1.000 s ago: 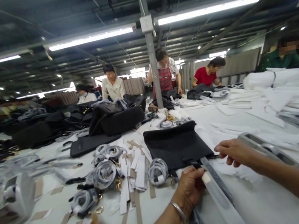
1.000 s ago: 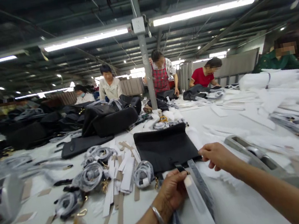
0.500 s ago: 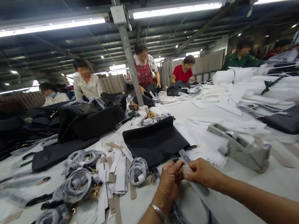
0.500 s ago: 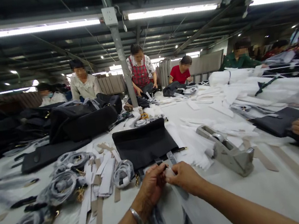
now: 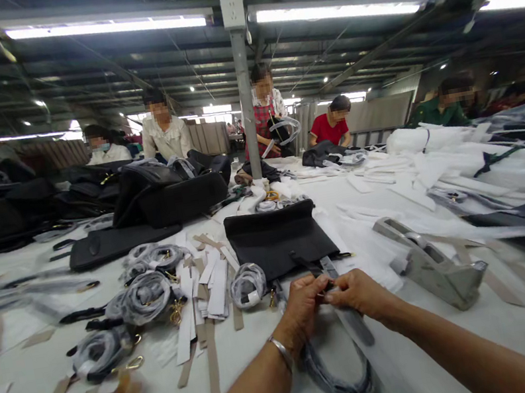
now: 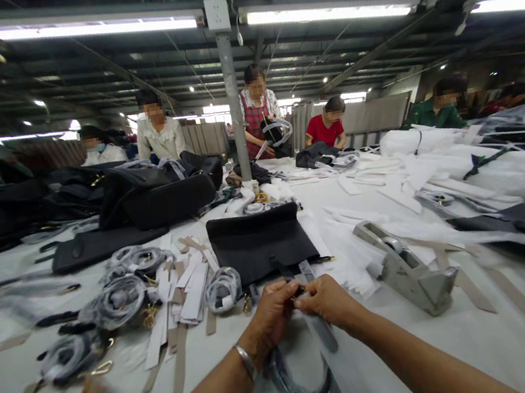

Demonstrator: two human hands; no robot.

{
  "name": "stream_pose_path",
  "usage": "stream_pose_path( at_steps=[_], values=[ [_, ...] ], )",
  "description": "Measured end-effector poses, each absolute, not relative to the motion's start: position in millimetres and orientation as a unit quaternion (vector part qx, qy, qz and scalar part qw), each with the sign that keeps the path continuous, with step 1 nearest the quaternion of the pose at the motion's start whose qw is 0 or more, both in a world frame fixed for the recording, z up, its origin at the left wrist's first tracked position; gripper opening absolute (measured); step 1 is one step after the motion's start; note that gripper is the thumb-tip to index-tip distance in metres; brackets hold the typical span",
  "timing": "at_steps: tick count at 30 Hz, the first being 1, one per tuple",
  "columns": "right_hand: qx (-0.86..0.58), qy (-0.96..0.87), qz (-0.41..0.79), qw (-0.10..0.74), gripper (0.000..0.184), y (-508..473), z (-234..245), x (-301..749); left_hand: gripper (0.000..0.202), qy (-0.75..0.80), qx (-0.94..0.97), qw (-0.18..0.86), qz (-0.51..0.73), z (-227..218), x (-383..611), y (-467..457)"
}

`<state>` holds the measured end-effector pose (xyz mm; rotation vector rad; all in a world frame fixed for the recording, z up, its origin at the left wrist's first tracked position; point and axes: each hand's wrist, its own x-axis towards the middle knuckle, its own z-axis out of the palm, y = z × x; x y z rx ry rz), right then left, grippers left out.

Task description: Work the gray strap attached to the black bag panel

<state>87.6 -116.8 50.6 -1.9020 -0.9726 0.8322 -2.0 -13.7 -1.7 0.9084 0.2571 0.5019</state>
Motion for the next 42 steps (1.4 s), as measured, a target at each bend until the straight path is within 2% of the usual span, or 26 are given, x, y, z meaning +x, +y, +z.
stream_pose_path(
  at_steps=[6,14,20,28,37,42],
  values=[
    [-0.734,-0.387,0.344,0.440,0.033,-119,57,82,0.035,0.109,0.404,0.875,0.242,4,-6,-12],
    [-0.741,-0.385,0.341,0.432,0.030,-114,51,83,0.029,0.136,0.419,0.858,0.266,1,-6,-6],
    [-0.737,-0.395,0.350,0.422,0.038,-109,51,82,0.030,0.144,0.410,0.875,0.215,-2,-7,-1],
    [-0.708,-0.367,0.433,0.421,0.039,-130,49,91,0.033,0.131,0.399,0.883,0.210,-10,-4,3],
    [-0.727,-0.374,0.385,0.429,0.034,-126,47,84,0.038,0.118,0.424,0.873,0.211,-4,-4,-6],
    [-0.735,-0.346,0.402,0.423,0.034,-124,33,89,0.035,0.102,0.389,0.883,0.241,-1,-4,-14]
  ],
)
